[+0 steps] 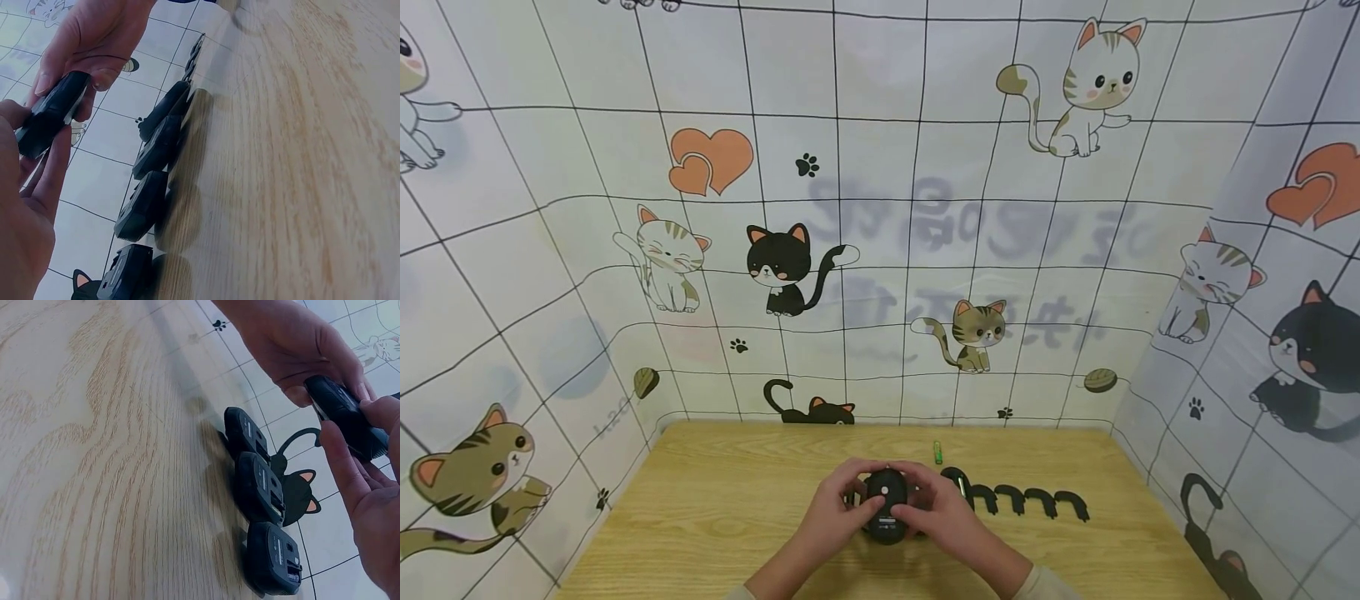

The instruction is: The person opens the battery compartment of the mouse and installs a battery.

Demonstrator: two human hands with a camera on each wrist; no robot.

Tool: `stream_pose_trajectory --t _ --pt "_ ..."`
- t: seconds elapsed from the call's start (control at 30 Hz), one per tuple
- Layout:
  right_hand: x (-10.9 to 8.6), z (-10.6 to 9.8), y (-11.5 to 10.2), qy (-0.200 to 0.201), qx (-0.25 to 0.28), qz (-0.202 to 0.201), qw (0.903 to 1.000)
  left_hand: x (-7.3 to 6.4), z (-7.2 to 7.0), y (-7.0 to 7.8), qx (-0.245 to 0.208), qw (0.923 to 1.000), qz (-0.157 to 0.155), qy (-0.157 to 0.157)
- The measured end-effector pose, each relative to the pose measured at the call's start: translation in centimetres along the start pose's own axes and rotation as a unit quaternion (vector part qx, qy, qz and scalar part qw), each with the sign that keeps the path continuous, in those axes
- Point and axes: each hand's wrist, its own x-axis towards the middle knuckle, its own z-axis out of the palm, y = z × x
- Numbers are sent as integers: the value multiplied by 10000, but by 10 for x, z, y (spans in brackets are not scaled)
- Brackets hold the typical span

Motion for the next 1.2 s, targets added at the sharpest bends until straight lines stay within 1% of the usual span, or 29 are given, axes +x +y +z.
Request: stream_pose_trajectory --t 0.17,0.3,0.5,0.7,0.93,1.1,1.2 --pt "-1 0 -1 -39 201 70 9998 -1 0 0 -129 9996 -205 -164" --pt "-2 -1 -2 -61 222 125 9997 -3 0 -1 -297 9988 -249 -308" --pt "-1 -3 2 -85 262 164 9995 -4 0 -2 -436 9973 -352 -473" --pt "-1 -4 4 -124 395 199 9989 -4 1 0 -547 9967 -361 -489" --pt "-1 -3 0 -142 557 235 9981 -4 2 2 -755 9946 -466 -545" --pt "-2 -2 -1 -152 547 259 9980 -4 1 1 -896 9928 -570 -549" --pt "-2 -2 -2 -112 506 257 9983 -5 1 2 -908 9928 -548 -565"
